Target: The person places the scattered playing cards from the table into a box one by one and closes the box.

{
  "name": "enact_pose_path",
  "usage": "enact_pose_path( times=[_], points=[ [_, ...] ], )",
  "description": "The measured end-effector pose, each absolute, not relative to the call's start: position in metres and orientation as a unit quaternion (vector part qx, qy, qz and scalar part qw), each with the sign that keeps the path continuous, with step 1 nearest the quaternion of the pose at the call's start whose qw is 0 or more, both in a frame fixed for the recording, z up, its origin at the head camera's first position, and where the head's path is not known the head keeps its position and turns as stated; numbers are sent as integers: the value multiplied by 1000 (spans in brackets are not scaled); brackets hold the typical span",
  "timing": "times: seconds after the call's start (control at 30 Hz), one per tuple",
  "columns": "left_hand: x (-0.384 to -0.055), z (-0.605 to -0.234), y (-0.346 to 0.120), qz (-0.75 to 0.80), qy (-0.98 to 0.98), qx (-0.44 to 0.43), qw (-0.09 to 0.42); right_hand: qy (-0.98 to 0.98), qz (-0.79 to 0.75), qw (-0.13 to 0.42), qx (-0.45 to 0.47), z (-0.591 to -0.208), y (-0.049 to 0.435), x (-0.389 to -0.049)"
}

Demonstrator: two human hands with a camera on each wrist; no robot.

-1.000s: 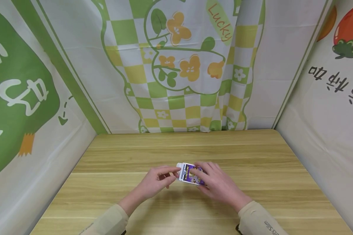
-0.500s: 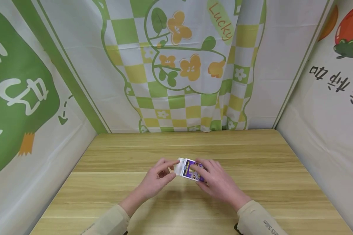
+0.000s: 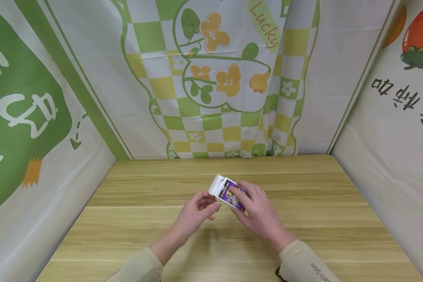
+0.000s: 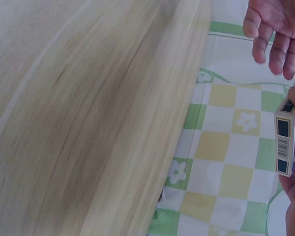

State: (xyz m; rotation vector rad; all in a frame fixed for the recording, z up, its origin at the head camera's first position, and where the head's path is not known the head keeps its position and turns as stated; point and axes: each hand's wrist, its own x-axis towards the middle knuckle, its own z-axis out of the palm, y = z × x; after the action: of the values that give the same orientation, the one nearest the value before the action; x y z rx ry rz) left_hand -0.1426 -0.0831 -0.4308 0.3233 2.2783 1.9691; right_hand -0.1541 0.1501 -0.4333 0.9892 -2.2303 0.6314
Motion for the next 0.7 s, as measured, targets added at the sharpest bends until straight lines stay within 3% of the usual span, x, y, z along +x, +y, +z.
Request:
enact_pose_path(
  times=[0.7],
  points=[
    [-146, -419, -65, 710, 701, 72, -7, -820, 269, 365, 350, -433, 128, -149]
  ],
)
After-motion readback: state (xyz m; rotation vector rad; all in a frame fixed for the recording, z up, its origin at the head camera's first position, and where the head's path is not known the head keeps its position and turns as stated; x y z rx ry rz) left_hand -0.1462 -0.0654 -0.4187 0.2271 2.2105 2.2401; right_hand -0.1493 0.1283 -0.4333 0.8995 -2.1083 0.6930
